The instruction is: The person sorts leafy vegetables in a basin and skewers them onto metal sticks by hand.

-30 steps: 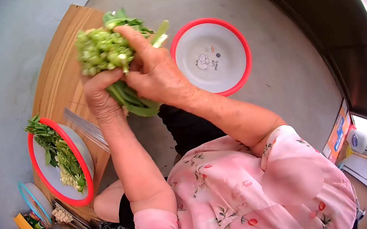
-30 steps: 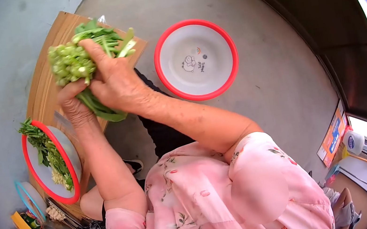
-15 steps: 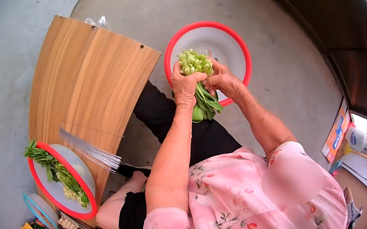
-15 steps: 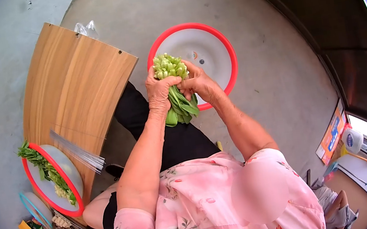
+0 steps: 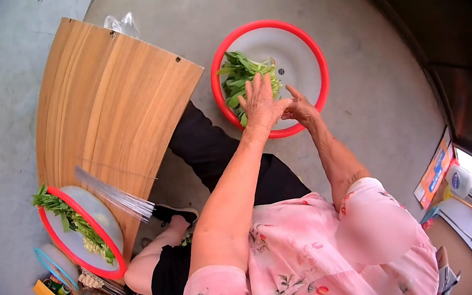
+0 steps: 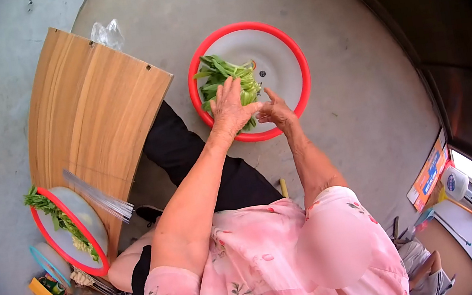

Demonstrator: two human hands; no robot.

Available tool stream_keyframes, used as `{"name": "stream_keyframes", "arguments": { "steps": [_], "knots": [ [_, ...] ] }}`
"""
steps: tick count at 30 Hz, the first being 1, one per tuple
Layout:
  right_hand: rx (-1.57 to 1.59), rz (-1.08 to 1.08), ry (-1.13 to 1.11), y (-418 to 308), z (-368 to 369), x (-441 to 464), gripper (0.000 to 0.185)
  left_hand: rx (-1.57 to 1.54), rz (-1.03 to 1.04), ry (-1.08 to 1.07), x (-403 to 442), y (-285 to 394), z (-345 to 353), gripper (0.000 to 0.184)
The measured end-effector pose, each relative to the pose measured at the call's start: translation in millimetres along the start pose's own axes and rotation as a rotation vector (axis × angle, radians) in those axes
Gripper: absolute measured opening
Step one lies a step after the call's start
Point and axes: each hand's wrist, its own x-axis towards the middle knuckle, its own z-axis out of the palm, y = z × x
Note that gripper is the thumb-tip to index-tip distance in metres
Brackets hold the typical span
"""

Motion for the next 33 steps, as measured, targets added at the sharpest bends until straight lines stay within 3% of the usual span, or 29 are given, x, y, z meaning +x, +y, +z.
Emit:
{"name": "stream_keyframes", "arguments": {
  "steps": [1, 3, 5, 7, 10, 11, 14, 19, 24, 26, 27, 28, 29, 31, 33],
  "knots": [
    [-0.032, 0.035, 0.014, 6, -7, 1, 0.079, 0.006, -0.048, -0.141, -6, -6, -2, 0.076],
    [-0.102, 0.099, 0.038, 15, -15, 4, 0.076, -0.047, -0.009, -0.065, -15, -26, 2, 0.068],
    [-0.116, 0.112, 0.015, 21, -17, 6, 0.071, -0.224, -0.007, -0.165, -19, -39, -5, 0.059],
    [-0.110, 0.120, 0.020, 26, -11, 4, 0.068, -0.191, -0.019, -0.102, -32, -28, -25, 0.052],
    [-0.165, 0.134, 0.067, 35, -4, 11, 0.064, -0.303, 0.149, 0.007, -43, -32, -40, 0.043],
    [-0.178, 0.137, 0.054, 38, -2, 15, 0.054, -0.306, 0.170, 0.045, -49, -37, -47, 0.040],
    [-0.124, 0.033, 0.233, 38, 14, 18, 0.042, -0.281, 0.223, 0.206, -80, -45, -86, 0.032],
    [-0.102, -0.154, 0.217, 25, 30, 54, 0.037, -0.194, 0.248, 0.576, -157, -74, -149, 0.021],
    [-0.200, -0.398, 0.107, -16, 121, 33, 0.028, -0.178, 0.071, 0.884, -250, -112, -206, 0.011],
    [-0.272, -0.493, 0.044, -25, 157, 9, 0.028, -0.362, -0.170, 0.928, -286, -134, -219, 0.010],
    [-0.335, -0.581, -0.003, -27, 169, 3, 0.028, -0.339, -0.317, 0.918, -306, -146, -231, 0.012],
    [-0.323, -0.584, -0.032, -27, 174, 3, 0.027, -0.272, -0.208, 0.993, -312, -153, -234, 0.013],
    [-0.330, -0.595, -0.044, -26, 186, -7, 0.027, -0.203, -0.280, 1.163, -335, -182, -257, 0.015],
    [-0.513, -0.708, -0.125, -18, 215, -41, 0.027, -0.021, -0.489, 1.270, -364, -210, -291, 0.014],
    [-0.623, -0.781, -0.132, -8, 220, -50, 0.025, 0.001, -0.519, 1.362, -382, -258, -314, 0.018]
  ]
}}
